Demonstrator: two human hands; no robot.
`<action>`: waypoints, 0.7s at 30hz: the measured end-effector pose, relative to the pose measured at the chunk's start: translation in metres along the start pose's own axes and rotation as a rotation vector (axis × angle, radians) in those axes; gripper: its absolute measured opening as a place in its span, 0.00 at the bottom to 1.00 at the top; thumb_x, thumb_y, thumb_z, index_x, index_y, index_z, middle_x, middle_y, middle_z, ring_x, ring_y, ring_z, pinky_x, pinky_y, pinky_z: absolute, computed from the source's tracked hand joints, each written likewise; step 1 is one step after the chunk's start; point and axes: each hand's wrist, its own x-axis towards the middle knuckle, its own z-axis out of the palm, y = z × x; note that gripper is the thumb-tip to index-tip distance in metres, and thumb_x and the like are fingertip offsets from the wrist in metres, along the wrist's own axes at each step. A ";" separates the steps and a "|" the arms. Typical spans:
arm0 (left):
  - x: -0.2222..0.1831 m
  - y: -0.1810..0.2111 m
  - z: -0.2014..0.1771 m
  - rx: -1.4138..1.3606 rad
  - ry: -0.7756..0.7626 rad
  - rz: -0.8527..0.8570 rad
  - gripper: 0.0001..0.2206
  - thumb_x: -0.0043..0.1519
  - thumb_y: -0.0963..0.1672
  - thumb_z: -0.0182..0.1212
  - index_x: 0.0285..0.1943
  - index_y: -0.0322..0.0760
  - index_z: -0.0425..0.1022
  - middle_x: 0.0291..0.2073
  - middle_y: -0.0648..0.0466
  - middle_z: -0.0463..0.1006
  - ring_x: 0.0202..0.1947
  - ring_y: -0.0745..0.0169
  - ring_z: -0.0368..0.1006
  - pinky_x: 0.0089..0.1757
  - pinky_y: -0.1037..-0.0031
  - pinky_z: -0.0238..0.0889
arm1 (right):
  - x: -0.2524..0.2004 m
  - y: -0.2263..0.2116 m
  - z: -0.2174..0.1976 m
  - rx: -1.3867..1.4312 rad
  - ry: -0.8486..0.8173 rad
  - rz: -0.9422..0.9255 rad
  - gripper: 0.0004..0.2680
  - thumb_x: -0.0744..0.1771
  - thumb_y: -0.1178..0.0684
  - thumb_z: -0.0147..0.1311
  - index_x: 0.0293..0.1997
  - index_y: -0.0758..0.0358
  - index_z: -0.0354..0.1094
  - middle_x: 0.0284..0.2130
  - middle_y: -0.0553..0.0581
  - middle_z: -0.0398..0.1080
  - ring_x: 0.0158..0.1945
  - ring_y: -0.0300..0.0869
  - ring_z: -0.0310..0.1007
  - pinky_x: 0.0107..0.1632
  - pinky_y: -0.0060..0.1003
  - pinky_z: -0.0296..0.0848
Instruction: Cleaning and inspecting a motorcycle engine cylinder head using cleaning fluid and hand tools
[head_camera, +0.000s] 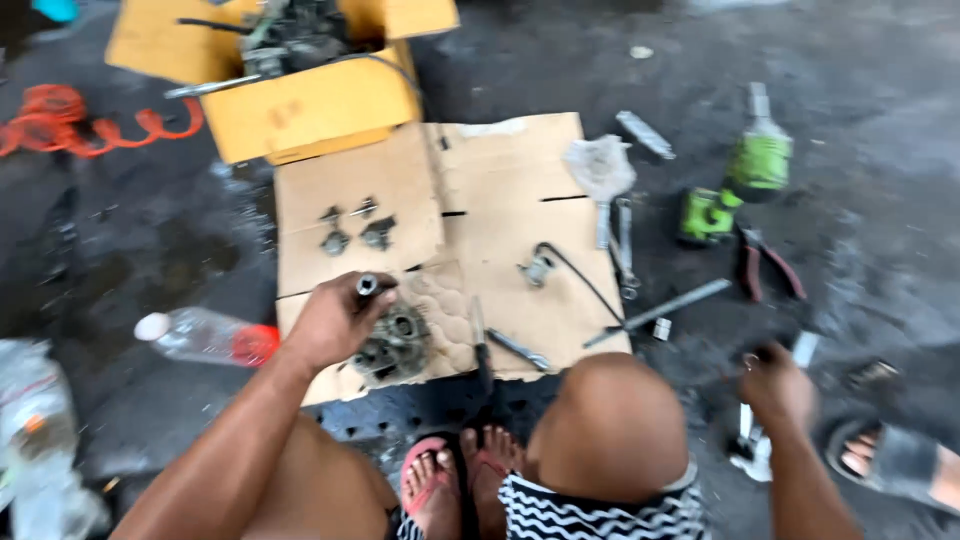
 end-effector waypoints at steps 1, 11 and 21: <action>0.001 0.001 -0.001 -0.012 -0.008 -0.023 0.11 0.66 0.47 0.60 0.50 0.40 0.83 0.37 0.40 0.84 0.43 0.31 0.79 0.44 0.47 0.73 | 0.016 0.067 0.004 -0.198 0.007 0.125 0.17 0.68 0.35 0.51 0.59 0.46 0.75 0.42 0.61 0.82 0.48 0.62 0.80 0.49 0.58 0.78; 0.007 -0.053 0.040 0.191 -0.201 -0.279 0.18 0.67 0.56 0.52 0.43 0.40 0.75 0.25 0.39 0.81 0.29 0.31 0.77 0.31 0.50 0.63 | 0.003 0.132 0.027 0.037 -0.308 0.463 0.19 0.66 0.41 0.54 0.66 0.42 0.70 0.74 0.64 0.54 0.70 0.65 0.59 0.67 0.50 0.56; 0.052 -0.013 0.025 0.215 -0.452 -0.240 0.10 0.70 0.47 0.53 0.43 0.37 0.69 0.27 0.42 0.80 0.28 0.41 0.75 0.32 0.55 0.65 | -0.053 0.119 0.051 0.244 -0.013 0.528 0.12 0.65 0.51 0.64 0.51 0.62 0.77 0.33 0.69 0.76 0.35 0.60 0.74 0.40 0.50 0.68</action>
